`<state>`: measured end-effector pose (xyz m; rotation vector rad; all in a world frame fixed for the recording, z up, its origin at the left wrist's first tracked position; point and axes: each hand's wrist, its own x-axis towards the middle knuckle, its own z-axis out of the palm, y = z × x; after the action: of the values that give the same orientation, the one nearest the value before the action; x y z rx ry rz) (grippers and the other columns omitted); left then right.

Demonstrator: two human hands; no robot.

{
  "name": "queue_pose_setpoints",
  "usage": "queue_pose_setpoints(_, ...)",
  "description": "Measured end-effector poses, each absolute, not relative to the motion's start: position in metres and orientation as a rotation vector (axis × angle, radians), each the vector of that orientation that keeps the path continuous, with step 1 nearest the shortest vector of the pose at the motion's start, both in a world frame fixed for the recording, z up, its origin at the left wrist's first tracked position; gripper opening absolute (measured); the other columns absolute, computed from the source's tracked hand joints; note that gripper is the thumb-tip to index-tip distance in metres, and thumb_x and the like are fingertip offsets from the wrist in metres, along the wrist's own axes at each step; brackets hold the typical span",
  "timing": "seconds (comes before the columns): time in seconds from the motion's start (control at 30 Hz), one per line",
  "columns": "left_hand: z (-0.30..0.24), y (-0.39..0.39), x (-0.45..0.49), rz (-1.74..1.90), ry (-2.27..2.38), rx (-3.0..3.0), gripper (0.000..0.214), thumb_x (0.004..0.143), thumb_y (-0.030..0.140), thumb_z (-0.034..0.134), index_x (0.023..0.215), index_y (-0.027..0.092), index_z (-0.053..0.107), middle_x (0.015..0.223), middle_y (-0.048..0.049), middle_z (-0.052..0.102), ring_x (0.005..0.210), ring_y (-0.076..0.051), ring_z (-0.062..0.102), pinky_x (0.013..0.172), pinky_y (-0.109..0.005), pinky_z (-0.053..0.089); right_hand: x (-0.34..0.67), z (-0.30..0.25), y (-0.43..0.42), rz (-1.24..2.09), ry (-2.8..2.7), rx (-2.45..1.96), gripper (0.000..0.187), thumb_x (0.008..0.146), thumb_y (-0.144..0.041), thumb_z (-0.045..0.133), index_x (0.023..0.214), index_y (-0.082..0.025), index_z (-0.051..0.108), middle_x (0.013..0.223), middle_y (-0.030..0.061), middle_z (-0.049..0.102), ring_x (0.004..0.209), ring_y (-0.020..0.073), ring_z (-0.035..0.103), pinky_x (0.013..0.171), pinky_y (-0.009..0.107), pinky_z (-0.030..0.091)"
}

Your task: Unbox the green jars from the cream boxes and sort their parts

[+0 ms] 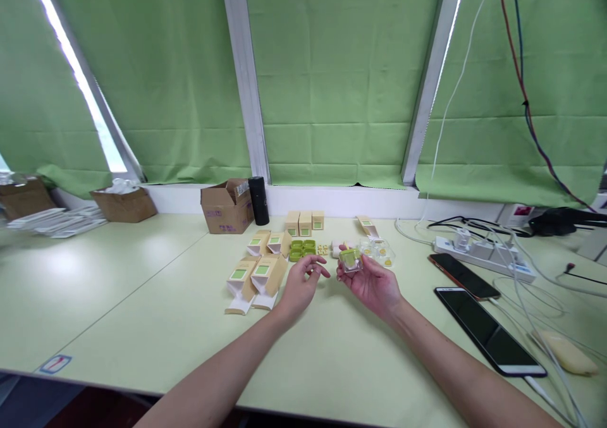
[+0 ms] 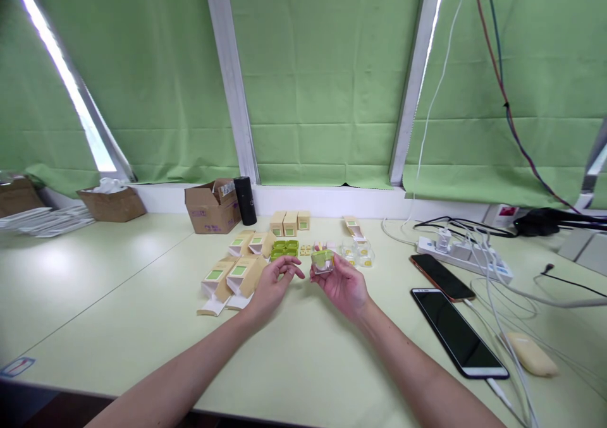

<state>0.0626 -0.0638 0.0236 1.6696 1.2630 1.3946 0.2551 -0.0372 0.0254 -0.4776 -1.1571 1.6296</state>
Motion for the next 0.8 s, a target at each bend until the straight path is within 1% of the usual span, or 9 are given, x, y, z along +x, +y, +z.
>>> queue_pose_setpoints(0.07,0.024,-0.064,0.063,1.389,1.262,1.677,0.019,0.095,0.033,0.055,0.105,0.019,0.064,0.089,-0.006,0.077,0.091,-0.022,0.068,0.089,-0.037,0.047,0.255,0.025,-0.038,1.625,-1.134,-0.457,0.04,0.087,-0.054,0.062,0.114,-0.026,0.068,0.1,0.0084,0.072,0.088,0.0281,0.07,0.093,0.053,0.053)
queue_pose_setpoints(0.13,0.025,-0.065,0.063,1.387,1.259,1.68,0.02,0.095,0.034,0.056,0.105,0.019,0.064,0.089,-0.006,0.077,0.092,-0.022,0.068,0.091,-0.037,0.046,0.256,0.024,-0.038,1.601,-1.138,-0.451,0.04,0.085,-0.054,0.067,0.116,-0.028,0.066,0.102,0.0067,0.072,0.088,0.0279,0.071,0.091,0.053,0.055)
queue_pose_setpoints(0.3,0.026,-0.066,0.062,1.393,1.237,1.674,0.021,0.095,0.036,0.056,0.105,0.019,0.064,0.09,-0.0071,0.077,0.091,-0.022,0.069,0.09,-0.037,0.048,0.253,0.023,-0.042,1.484,-1.177,-0.477,0.055,0.079,-0.053,0.078,0.126,-0.03,0.059,0.108,0.0064,0.071,0.089,0.0271,0.071,0.086,0.051,0.057)
queue_pose_setpoints(0.47,0.027,-0.067,0.062,1.402,1.218,1.685,0.023,0.095,0.038,0.059,0.107,0.019,0.064,0.093,-0.0079,0.076,0.092,-0.023,0.07,0.09,-0.038,0.049,0.246,0.023,-0.046,1.269,-1.203,-0.524,0.066,0.072,-0.044,0.088,0.127,-0.032,0.053,0.113,0.0049,0.063,0.096,0.0237,0.067,0.083,0.042,0.059)
queue_pose_setpoints(0.63,0.026,-0.066,0.061,1.462,1.172,1.714,0.022,0.094,0.037,0.062,0.106,0.019,0.066,0.097,-0.0088,0.073,0.094,-0.023,0.07,0.09,-0.038,0.051,0.24,0.022,-0.05,1.106,-1.251,-0.558,0.072,0.069,-0.036,0.089,0.129,-0.033,0.049,0.116,0.0041,0.054,0.104,0.0222,0.063,0.087,0.038,0.06)
queue_pose_setpoints(0.8,0.021,-0.065,0.057,1.572,1.103,1.788,0.022,0.091,0.033,0.066,0.11,0.02,0.066,0.11,-0.0105,0.07,0.105,-0.024,0.066,0.095,-0.039,0.052,0.237,0.022,-0.056,1.03,-1.308,-0.534,0.071,0.073,-0.028,0.085,0.132,-0.034,0.046,0.12,0.0052,0.056,0.108,0.0227,0.062,0.086,0.038,0.06)
